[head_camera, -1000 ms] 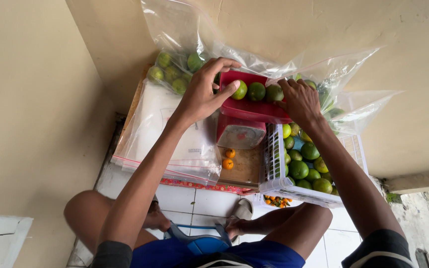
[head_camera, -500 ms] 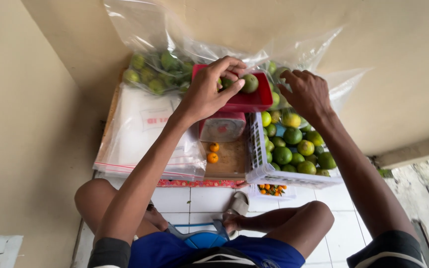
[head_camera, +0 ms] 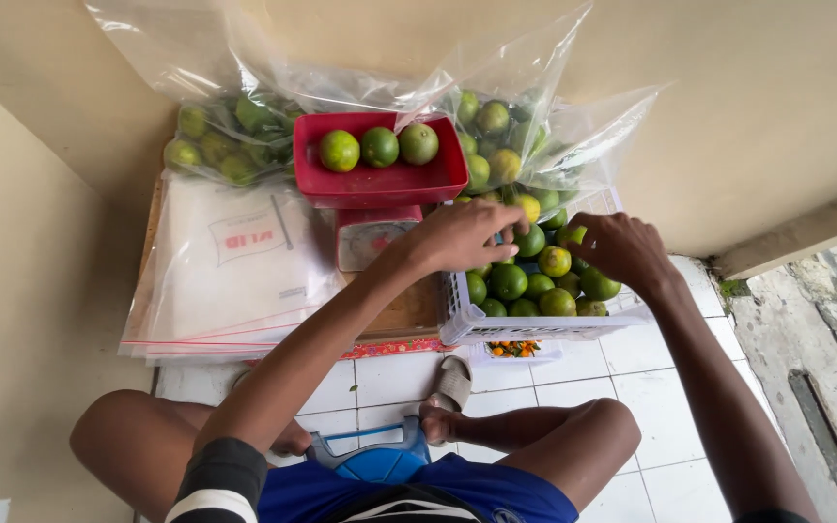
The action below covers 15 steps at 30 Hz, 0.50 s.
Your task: The person picks up citrus fruits from a plastic crate and places them into a red scale to weigh them.
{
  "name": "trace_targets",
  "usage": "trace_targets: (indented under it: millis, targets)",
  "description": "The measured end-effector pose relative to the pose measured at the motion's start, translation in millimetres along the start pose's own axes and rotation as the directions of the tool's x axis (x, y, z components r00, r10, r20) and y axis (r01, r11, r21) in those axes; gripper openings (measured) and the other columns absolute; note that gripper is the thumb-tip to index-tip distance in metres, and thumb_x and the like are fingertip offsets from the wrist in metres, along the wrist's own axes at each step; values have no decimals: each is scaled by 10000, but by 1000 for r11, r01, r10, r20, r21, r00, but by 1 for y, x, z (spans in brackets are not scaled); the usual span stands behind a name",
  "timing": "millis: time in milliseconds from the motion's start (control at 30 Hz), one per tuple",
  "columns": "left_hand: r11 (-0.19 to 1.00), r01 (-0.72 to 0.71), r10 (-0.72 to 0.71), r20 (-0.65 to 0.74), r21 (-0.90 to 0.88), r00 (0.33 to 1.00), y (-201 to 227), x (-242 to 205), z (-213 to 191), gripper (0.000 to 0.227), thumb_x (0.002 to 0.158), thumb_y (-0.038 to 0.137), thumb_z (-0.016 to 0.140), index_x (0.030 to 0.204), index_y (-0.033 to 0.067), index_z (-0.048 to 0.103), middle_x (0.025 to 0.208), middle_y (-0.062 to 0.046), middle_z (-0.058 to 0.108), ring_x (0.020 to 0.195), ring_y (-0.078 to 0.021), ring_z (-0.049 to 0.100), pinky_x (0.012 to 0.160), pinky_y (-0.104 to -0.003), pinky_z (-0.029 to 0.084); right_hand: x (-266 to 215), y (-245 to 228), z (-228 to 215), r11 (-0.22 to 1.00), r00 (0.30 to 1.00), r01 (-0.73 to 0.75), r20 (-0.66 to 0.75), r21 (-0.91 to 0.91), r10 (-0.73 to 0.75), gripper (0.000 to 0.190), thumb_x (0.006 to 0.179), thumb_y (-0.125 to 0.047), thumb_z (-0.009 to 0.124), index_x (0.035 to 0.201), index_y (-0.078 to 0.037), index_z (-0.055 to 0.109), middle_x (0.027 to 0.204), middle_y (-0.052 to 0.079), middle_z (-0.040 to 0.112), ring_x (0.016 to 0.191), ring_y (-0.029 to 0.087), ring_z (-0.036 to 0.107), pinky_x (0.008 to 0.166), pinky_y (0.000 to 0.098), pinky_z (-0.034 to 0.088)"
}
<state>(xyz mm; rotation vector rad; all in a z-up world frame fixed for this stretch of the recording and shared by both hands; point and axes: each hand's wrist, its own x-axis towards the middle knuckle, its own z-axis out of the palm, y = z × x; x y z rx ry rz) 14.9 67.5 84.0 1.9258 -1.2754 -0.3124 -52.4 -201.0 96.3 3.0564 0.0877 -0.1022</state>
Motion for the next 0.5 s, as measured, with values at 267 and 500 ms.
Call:
trace_targets:
  millis: [267,500]
  targets:
    - [778,113,-197,69,619,978,-134,57,124,299,868,338,720,1087,136,735,1070,-102,721,1063,-339,667,899,-514,485,23,18,73,987,993,107,30,123,-111,337,905,-271,720,1230,-179,712,1012,108,784,956,307,766,744,450,617]
    - [675,207,-358,68,709,931,-126,86,147,60,770,195,798,805,151,777,844,-78,735,1026,-348,632,1000,-582,377,44,9,114,984,993,41,-106,-173,-60,595,864,-618,665,1235,-153,642,923,93,729,953,298,737,732,455,613]
